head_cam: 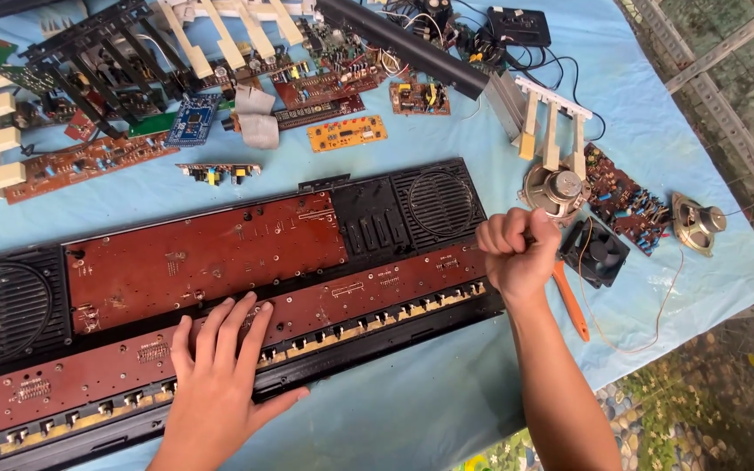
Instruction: The person uses a screwdriver to unscrew and remove a screw from the back panel of a disassembled electronic device. The person then places the screw on the table.
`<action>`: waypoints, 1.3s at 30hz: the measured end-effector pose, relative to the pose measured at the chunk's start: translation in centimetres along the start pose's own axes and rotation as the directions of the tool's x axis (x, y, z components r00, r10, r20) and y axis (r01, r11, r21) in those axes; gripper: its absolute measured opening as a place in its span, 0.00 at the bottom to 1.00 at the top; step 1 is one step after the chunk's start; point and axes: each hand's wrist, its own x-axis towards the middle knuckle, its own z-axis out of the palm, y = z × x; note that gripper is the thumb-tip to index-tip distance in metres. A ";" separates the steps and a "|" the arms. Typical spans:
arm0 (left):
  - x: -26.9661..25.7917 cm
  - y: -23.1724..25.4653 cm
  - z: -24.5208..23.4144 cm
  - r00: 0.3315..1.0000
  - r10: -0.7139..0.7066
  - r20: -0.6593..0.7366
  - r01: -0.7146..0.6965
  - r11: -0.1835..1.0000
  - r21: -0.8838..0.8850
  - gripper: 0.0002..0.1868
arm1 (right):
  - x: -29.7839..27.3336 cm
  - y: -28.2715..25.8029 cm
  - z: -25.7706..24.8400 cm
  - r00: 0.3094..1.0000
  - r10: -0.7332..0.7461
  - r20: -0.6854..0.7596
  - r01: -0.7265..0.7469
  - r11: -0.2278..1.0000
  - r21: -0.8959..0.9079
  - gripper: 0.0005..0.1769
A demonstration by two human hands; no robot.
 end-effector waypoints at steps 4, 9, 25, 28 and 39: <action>0.1 -0.1 0.0 1.000 0.002 0.000 -0.002 1.000 -0.009 0.62 | 0.4 0.5 0.3 0.994 0.023 0.111 -0.025 1.000 0.013 0.32; 0.0 -0.1 -0.2 1.000 0.009 0.007 -0.009 1.000 -0.020 0.61 | 0.0 -0.9 4.4 0.900 -0.193 -0.390 0.166 0.981 -0.101 0.30; 0.0 -0.1 0.1 1.000 0.003 0.020 -0.003 1.000 0.002 0.63 | -0.4 -1.1 -0.8 0.994 0.067 0.087 -0.075 0.993 0.094 0.30; 0.0 -0.1 -0.1 1.000 0.004 -0.005 -0.004 1.000 -0.017 0.62 | -0.7 -1.5 2.3 0.980 -0.101 -0.174 0.112 0.992 0.056 0.31; 0.0 -0.1 0.0 1.000 0.004 0.013 -0.004 1.000 -0.015 0.63 | -0.7 0.1 2.2 0.995 -0.076 -0.064 0.071 0.995 -0.070 0.33</action>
